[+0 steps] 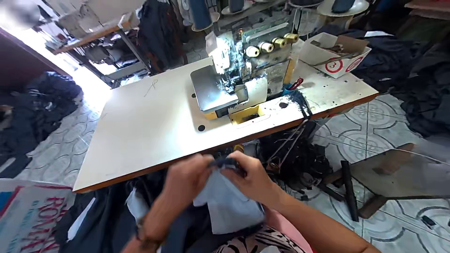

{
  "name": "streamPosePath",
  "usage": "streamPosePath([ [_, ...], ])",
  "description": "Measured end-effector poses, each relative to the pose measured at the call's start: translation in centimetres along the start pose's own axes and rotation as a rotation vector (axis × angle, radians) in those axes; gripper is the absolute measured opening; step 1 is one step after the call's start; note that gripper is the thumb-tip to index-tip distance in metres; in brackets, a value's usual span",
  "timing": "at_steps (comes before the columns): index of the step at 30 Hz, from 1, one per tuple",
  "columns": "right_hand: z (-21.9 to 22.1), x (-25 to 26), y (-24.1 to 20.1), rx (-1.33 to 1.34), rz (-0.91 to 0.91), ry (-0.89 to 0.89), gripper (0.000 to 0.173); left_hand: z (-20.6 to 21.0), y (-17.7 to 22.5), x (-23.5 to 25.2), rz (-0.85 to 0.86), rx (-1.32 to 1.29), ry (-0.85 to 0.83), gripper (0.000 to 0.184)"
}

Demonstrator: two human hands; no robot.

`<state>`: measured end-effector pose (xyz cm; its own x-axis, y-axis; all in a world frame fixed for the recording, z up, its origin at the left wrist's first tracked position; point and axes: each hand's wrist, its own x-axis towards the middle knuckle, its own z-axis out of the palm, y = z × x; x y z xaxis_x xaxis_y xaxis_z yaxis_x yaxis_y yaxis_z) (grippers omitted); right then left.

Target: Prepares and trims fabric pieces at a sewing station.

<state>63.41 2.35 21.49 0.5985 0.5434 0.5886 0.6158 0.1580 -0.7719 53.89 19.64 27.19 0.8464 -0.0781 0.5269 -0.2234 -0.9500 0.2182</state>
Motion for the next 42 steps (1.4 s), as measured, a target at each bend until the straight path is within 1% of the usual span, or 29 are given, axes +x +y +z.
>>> streamPosePath([
  [1, -0.5, 1.6, -0.3, 0.019, 0.043, 0.032, 0.021, -2.1, 0.0, 3.1, 0.029, 0.105, -0.006, 0.027],
  [2, -1.0, 3.0, 0.0, 0.035, 0.116, 0.057, 0.020, -3.4, -0.1, 6.0, 0.020, 0.160, -0.053, 0.025],
  [3, -1.6, 4.5, 1.0, 0.066, 0.209, 0.083, 0.019, -3.8, -0.4, 8.7, -0.012, 0.167, -0.107, 0.024],
  [4, -2.2, 5.9, 2.4, 0.116, 0.285, 0.122, 0.015, -3.1, -1.3, 11.1, -0.056, 0.151, -0.147, 0.024],
  [5, -2.7, 7.1, 4.1, 0.184, 0.347, 0.180, 0.010, -1.7, -2.3, 13.3, -0.137, 0.112, -0.172, 0.025],
  [6, -2.9, 7.8, 5.9, 0.265, 0.402, 0.240, 0.004, 0.1, -3.8, 14.9, -0.217, 0.066, -0.179, 0.028],
  [7, -3.0, 8.0, 7.6, 0.332, 0.438, 0.286, 0.003, 2.2, -5.3, 15.9, -0.286, 0.008, -0.171, 0.030],
  [8, -3.2, 7.8, 8.8, 0.375, 0.471, 0.303, 0.006, 3.5, -5.9, 16.2, -0.337, -0.043, -0.162, 0.030],
  [10, -3.9, 7.2, 9.6, 0.412, 0.538, 0.255, 0.006, 4.1, -4.9, 15.1, -0.403, -0.118, -0.141, 0.028],
  [11, -4.2, 7.1, 9.6, 0.434, 0.538, 0.219, 0.006, 4.3, -4.9, 15.1, -0.420, -0.131, -0.132, 0.029],
  [13, -4.4, 6.3, 9.1, 0.482, 0.524, 0.116, 0.011, 4.9, -6.2, 15.8, -0.429, -0.140, -0.148, 0.033],
  [15, -4.3, 5.6, 8.6, 0.487, 0.520, 0.059, 0.008, 4.9, -7.3, 16.7, -0.444, -0.142, -0.222, 0.035],
  [16, -4.2, 5.6, 8.5, 0.502, 0.533, 0.060, 0.005, 4.9, -7.8, 17.3, -0.456, -0.140, -0.268, 0.035],
  [19, -4.3, 5.6, 8.5, 0.580, 0.588, 0.083, 0.007, 4.7, -8.8, 19.1, -0.489, -0.124, -0.429, 0.036],
  [22, -4.4, 5.6, 8.3, 0.644, 0.629, 0.096, 0.010, 4.3, -9.0, 19.5, -0.464, -0.125, -0.483, 0.030],
  [26, -4.2, 6.1, 8.0, 0.699, 0.700, 0.139, 0.011, 4.5, -9.1, 20.0, -0.503, -0.097, -0.480, 0.030],
  [30, -3.8, 6.5, 8.1, 0.730, 0.689, 0.177, 0.012, 5.0, -9.4, 19.9, -0.520, -0.091, -0.428, 0.028],
  [35, -3.8, 7.4, 8.2, 0.700, 0.707, 0.220, 0.012, 5.5, -9.9, 20.2, -0.545, -0.061, -0.362, 0.017],
  [37, -3.7, 7.9, 8.2, 0.694, 0.724, 0.229, 0.012, 5.7, -10.2, 20.7, -0.550, -0.051, -0.362, 0.014],
  [39, -3.3, 8.4, 8.3, 0.675, 0.746, 0.230, 0.010, 5.9, -11.0, 20.9, -0.498, -0.063, -0.330, 0.013],
  [42, -2.9, 8.9, 8.4, 0.652, 0.738, 0.234, 0.009, 6.5, -12.8, 20.8, -0.338, -0.106, -0.241, 0.012],
])
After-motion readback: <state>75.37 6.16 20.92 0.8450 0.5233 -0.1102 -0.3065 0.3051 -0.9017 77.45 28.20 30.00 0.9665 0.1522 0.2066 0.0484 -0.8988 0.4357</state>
